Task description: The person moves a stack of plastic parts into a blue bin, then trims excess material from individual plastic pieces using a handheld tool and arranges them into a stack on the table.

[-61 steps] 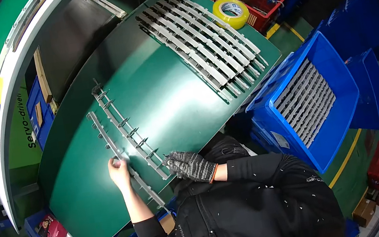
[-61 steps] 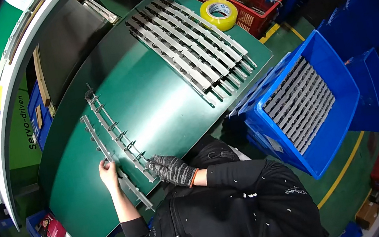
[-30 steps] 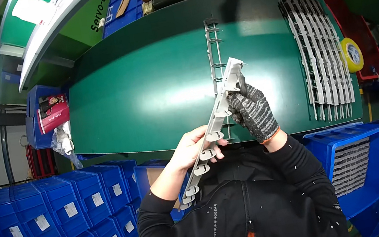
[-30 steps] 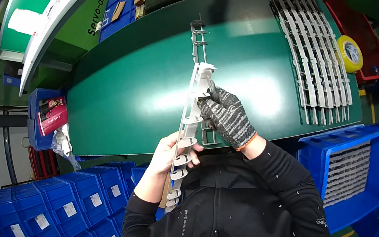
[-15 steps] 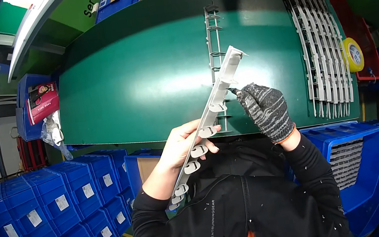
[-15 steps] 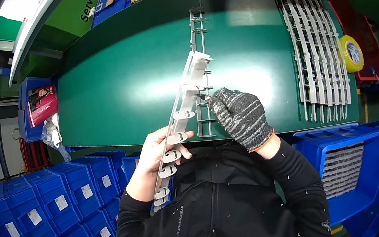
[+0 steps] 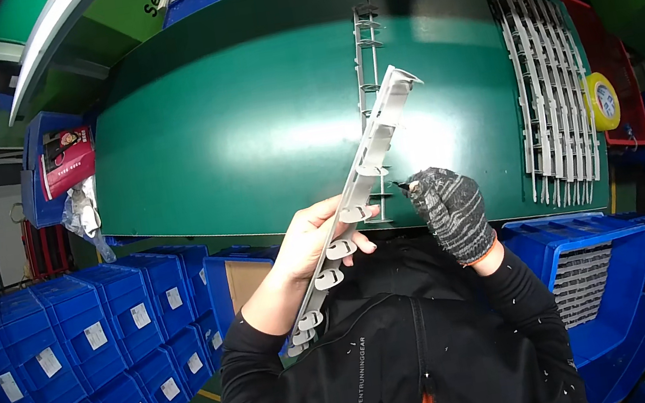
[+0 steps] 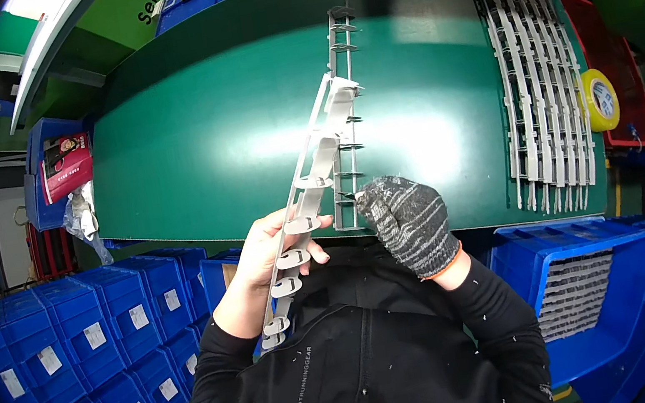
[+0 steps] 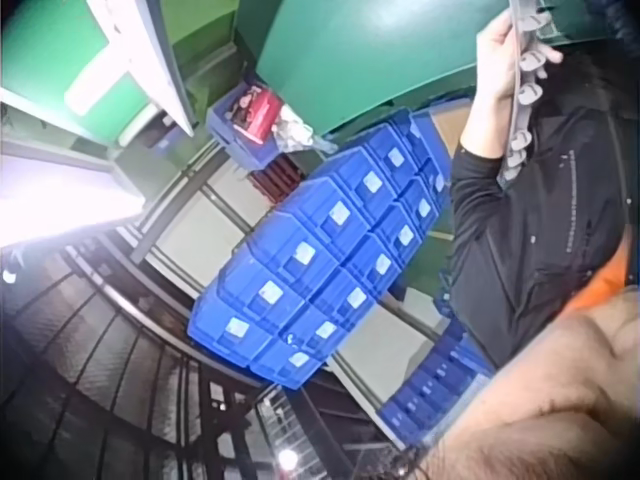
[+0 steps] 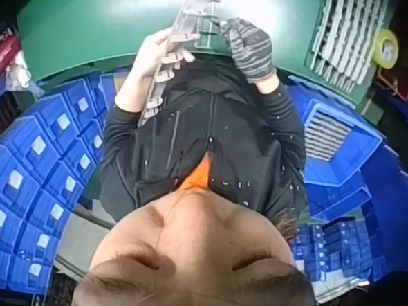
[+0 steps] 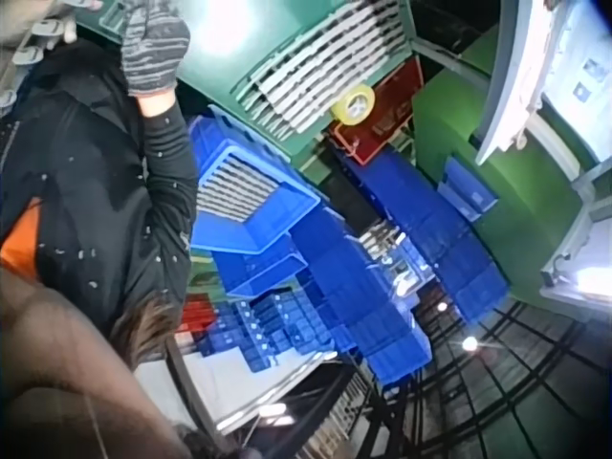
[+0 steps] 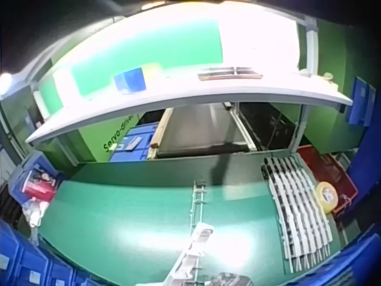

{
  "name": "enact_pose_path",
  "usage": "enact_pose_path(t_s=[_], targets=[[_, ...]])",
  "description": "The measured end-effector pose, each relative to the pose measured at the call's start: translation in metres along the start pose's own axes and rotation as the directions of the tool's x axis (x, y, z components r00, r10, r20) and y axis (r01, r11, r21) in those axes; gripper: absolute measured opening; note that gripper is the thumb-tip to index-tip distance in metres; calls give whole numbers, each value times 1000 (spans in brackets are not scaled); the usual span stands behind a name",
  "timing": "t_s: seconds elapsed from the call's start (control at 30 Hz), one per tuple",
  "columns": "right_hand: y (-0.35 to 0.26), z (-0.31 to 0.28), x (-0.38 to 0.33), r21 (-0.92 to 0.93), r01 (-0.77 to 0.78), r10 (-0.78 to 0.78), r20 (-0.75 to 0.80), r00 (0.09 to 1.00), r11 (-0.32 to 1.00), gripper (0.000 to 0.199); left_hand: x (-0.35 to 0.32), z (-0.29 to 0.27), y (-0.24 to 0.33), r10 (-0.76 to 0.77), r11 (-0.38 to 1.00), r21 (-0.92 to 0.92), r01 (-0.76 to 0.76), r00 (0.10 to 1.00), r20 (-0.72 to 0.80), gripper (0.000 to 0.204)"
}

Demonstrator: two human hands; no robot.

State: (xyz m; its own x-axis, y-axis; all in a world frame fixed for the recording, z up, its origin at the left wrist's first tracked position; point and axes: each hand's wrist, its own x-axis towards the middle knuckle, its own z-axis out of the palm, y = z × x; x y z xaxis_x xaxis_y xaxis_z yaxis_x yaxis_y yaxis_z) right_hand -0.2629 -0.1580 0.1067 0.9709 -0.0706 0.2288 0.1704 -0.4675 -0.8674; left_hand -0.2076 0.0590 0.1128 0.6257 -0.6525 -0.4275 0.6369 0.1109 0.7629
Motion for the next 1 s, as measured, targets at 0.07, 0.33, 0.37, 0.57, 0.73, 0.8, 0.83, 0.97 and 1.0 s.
enact_pose_path(t_s=[0.07,0.33,0.37,0.57,0.73,0.8,0.83,0.97,1.0], targets=[[-2,4,2,-127,131,-134,-11,991,983,12,0,-3,0,-13,1000,23,12,999,35,46],[-16,11,8,-178,43,-45,-12,999,983,13,1,2,-1,20,1000,16,-20,1000,11,42],[-16,11,8,-200,49,-53,-18,998,979,13,1,2,-1,31,999,9,-31,1000,5,39],[-11,2,12,-158,-30,8,-138,990,987,11,1,-2,-2,36,999,-6,-36,997,63,45],[-2,-6,9,682,-453,543,97,834,574,28,6,-4,-3,20,992,-123,-2,989,144,43],[12,6,10,914,-373,358,297,885,163,43,10,0,-5,-107,979,-146,143,967,229,45],[12,25,13,859,-324,385,165,908,397,42,12,4,-8,-145,971,-148,189,952,270,48],[6,1,28,973,-218,361,174,916,82,29,14,-1,-6,-48,983,-145,109,928,370,59],[9,-3,33,990,-129,412,92,906,63,28,13,-9,-6,0,994,-101,40,932,363,58]])
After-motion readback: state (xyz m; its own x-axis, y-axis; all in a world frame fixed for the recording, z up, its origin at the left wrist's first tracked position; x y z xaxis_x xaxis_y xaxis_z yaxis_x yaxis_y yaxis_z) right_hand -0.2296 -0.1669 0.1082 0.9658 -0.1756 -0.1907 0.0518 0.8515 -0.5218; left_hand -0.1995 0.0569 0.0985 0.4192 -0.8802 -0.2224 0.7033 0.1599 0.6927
